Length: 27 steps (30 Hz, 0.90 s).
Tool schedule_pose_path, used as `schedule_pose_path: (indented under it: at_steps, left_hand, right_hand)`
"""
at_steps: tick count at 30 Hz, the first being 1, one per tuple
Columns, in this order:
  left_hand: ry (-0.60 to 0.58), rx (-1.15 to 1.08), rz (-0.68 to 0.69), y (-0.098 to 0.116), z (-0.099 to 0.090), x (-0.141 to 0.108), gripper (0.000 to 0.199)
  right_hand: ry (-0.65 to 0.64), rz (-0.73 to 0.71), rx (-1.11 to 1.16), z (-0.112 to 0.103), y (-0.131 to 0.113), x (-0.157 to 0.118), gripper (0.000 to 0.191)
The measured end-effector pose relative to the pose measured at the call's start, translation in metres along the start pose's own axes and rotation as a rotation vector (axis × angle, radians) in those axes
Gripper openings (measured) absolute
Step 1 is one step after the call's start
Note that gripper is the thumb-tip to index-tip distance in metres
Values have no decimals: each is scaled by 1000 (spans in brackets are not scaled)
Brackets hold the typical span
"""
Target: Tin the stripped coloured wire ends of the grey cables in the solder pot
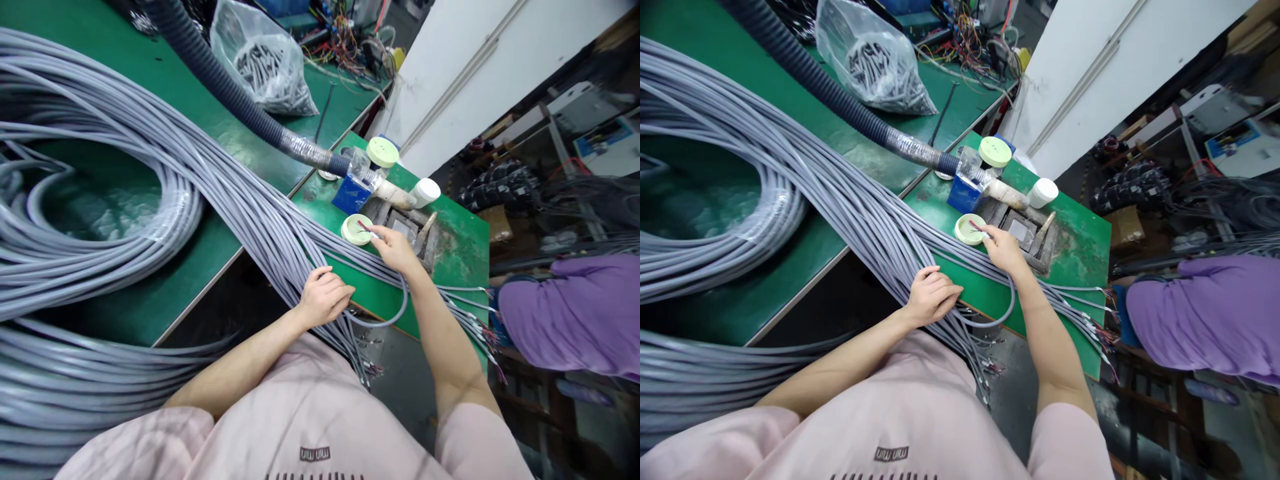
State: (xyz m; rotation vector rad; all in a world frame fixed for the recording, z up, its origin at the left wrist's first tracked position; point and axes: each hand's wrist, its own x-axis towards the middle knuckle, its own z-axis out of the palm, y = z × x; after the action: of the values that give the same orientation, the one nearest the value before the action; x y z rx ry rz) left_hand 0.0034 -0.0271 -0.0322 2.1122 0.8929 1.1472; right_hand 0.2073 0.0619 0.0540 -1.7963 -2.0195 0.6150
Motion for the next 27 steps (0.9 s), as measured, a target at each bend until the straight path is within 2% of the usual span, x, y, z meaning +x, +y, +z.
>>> schedule_pose_path:
  at_steps: [3,6,9,12,15,18,21,27]
  left_hand:
    - [15,-24,6,-1,1,-1,19]
    - [34,-25,27,-3,2,-1,20]
    - [42,-12,35,-4,4,-2,20]
    - [32,-49,-2,-5,5,-3,19]
    - [68,-46,16,-4,5,-2,18]
    - [132,14,113,-3,4,-1,19]
    - [184,111,200,-1,4,1,17]
    - [238,245,281,2,3,4,12]
  right_hand:
    - [0,5,-3,-7,-4,-4,37]
    - [51,21,18,-22,-4,-13,39]
    - [143,79,47,-37,9,-24,41]
    - [234,148,19,-44,32,-30,42]
    - [288,186,-42,-46,55,-29,43]
    - [307,236,-101,-45,70,-26,44]
    - [298,275,-155,-45,76,-23,43]
    - [261,299,-211,-45,80,-20,44]
